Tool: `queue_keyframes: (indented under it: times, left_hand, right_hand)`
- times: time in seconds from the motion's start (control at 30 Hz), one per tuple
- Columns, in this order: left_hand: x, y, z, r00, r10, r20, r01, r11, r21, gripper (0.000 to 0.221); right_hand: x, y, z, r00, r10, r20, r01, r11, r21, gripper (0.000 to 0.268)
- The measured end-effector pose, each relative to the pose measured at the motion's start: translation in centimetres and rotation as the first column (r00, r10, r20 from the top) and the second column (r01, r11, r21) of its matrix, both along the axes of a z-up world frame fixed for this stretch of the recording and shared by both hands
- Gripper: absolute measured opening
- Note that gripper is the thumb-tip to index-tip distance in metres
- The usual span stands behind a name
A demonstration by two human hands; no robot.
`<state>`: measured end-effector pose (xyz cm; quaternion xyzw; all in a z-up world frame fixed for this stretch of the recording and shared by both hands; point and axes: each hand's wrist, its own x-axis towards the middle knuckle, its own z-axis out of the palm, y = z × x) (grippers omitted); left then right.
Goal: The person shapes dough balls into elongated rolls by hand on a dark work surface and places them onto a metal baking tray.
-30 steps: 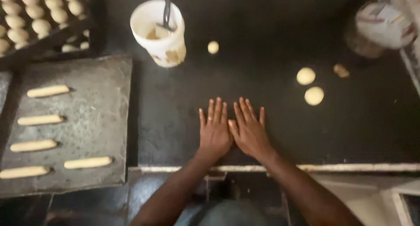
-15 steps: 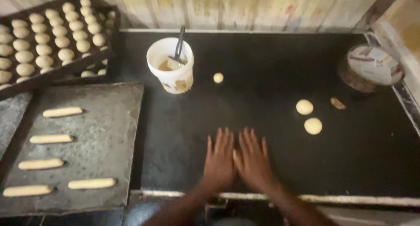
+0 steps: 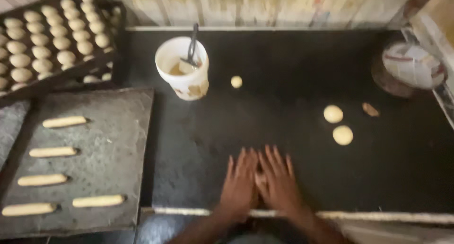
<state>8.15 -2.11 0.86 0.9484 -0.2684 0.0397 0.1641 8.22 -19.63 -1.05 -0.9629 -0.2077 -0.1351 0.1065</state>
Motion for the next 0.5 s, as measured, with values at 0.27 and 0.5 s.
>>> queue_keyframes:
  times: [0.27,0.5]
  left_hand:
    - [6.2,-0.7,2.2,1.000,0.021,-0.013,-0.020,0.997,0.072,0.071]
    - [0.0,0.2,1.3,0.987,-0.106,-0.117,0.121,0.984,0.130,0.080]
  right_hand:
    - [6.1,-0.6,0.0,0.996,-0.036,-0.083,0.042,0.997,0.065,0.066]
    - [-0.1,-0.8,0.0,0.998,0.000,-0.063,0.000,1.000,-0.006,0.078]
